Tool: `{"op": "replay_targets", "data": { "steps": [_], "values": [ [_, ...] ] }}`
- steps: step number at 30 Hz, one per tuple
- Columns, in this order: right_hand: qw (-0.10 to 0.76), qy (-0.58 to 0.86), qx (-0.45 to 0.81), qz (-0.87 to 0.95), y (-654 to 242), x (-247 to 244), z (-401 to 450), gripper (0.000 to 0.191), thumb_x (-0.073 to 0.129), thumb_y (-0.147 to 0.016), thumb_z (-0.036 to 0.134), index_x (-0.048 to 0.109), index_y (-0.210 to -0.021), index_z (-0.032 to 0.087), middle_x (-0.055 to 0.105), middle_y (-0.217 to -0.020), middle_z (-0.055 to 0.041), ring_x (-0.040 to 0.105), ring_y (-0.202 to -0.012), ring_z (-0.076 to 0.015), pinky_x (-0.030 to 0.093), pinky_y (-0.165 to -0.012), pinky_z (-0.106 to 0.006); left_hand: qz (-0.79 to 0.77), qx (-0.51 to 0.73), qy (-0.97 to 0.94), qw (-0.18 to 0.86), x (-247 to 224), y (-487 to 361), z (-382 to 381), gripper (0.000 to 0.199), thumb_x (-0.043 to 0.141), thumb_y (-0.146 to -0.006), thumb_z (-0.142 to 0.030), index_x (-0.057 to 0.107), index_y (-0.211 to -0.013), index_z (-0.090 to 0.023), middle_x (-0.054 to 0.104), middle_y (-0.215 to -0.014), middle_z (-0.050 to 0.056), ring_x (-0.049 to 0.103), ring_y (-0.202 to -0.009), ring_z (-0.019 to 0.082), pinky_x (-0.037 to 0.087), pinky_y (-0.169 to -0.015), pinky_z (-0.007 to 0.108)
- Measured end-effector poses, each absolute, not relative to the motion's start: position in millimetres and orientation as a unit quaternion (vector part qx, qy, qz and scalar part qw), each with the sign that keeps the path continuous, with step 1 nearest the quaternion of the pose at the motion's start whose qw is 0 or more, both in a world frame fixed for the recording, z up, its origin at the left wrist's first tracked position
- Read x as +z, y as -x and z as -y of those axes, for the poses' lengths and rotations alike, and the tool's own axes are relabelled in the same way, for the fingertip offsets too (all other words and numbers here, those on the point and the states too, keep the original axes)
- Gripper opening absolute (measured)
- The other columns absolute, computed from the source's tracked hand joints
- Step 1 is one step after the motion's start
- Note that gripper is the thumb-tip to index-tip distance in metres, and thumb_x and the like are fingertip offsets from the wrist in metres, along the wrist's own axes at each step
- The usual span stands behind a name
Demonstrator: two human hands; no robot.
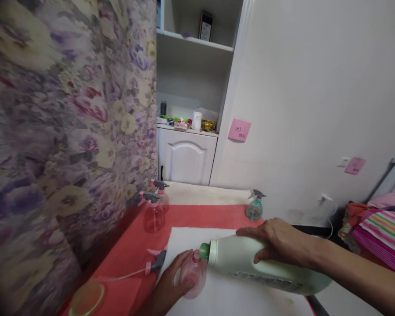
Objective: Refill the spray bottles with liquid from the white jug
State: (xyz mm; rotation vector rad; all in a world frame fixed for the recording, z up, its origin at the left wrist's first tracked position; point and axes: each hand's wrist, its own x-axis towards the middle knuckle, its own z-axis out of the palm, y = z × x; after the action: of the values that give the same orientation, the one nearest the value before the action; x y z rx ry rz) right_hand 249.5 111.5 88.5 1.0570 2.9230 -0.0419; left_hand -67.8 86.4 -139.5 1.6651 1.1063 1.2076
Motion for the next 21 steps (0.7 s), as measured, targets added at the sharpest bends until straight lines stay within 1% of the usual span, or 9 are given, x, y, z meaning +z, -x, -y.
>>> {"op": "replay_targets", "data": {
  "steps": [6, 8, 12, 18, 21],
  "values": [
    [0.025, -0.341, -0.021, -0.939, -244.9, 93.8, -109.1, 0.055, 0.062, -0.088, 0.047, 0.050, -0.138, 0.027, 0.077, -0.089, -0.0070, 0.072, -0.071, -0.0230, 0.046, -0.062, -0.028, -0.421, 0.484, -0.656, 0.399, -137.5, 67.7, -84.8, 0.059, 0.069, -0.075, -0.035, 0.051, -0.130, -0.025, 0.059, -0.136, 0.007, 0.052, -0.128, 0.027, 0.040, -0.109, 0.035],
    [0.019, -0.338, -0.017, -0.941, -243.8, 95.3, -107.8, 0.054, 0.063, -0.087, 0.045, 0.051, -0.137, 0.026, 0.077, -0.088, -0.0073, 0.072, -0.071, -0.0230, 0.046, -0.061, -0.028, -0.424, 0.481, -0.654, 0.402, -134.8, 67.5, -83.8, 0.057, 0.068, -0.075, -0.033, 0.052, -0.129, -0.026, 0.059, -0.136, 0.006, 0.052, -0.127, 0.026, 0.040, -0.109, 0.034],
    [-0.006, -0.323, -0.016, -0.946, -242.7, 98.1, -106.1, 0.053, 0.062, -0.087, 0.045, 0.054, -0.135, 0.023, 0.076, -0.085, -0.0078, 0.072, -0.069, -0.0215, 0.047, -0.060, -0.026, -0.431, 0.476, -0.651, 0.405, -130.8, 66.8, -82.6, 0.058, 0.069, -0.072, -0.028, 0.054, -0.128, -0.026, 0.060, -0.134, 0.006, 0.052, -0.127, 0.027, 0.039, -0.110, 0.036],
    [0.012, -0.325, -0.004, -0.946, -242.1, 102.5, -106.7, 0.053, 0.063, -0.087, 0.043, 0.052, -0.136, 0.026, 0.077, -0.091, -0.0074, 0.072, -0.071, -0.0230, 0.046, -0.059, -0.028, -0.438, 0.472, -0.635, 0.426, -130.1, 64.4, -82.1, 0.060, 0.067, -0.070, -0.025, 0.053, -0.128, -0.026, 0.059, -0.135, 0.007, 0.050, -0.129, 0.027, 0.039, -0.110, 0.038],
    [0.024, -0.329, -0.001, -0.944, -241.2, 104.8, -106.6, 0.054, 0.064, -0.087, 0.041, 0.050, -0.137, 0.027, 0.077, -0.093, -0.0072, 0.072, -0.073, -0.0237, 0.045, -0.060, -0.028, -0.441, 0.469, -0.636, 0.425, -130.6, 64.1, -82.4, 0.059, 0.068, -0.070, -0.026, 0.054, -0.127, -0.026, 0.058, -0.135, 0.007, 0.050, -0.129, 0.028, 0.038, -0.110, 0.039]
  ]
}}
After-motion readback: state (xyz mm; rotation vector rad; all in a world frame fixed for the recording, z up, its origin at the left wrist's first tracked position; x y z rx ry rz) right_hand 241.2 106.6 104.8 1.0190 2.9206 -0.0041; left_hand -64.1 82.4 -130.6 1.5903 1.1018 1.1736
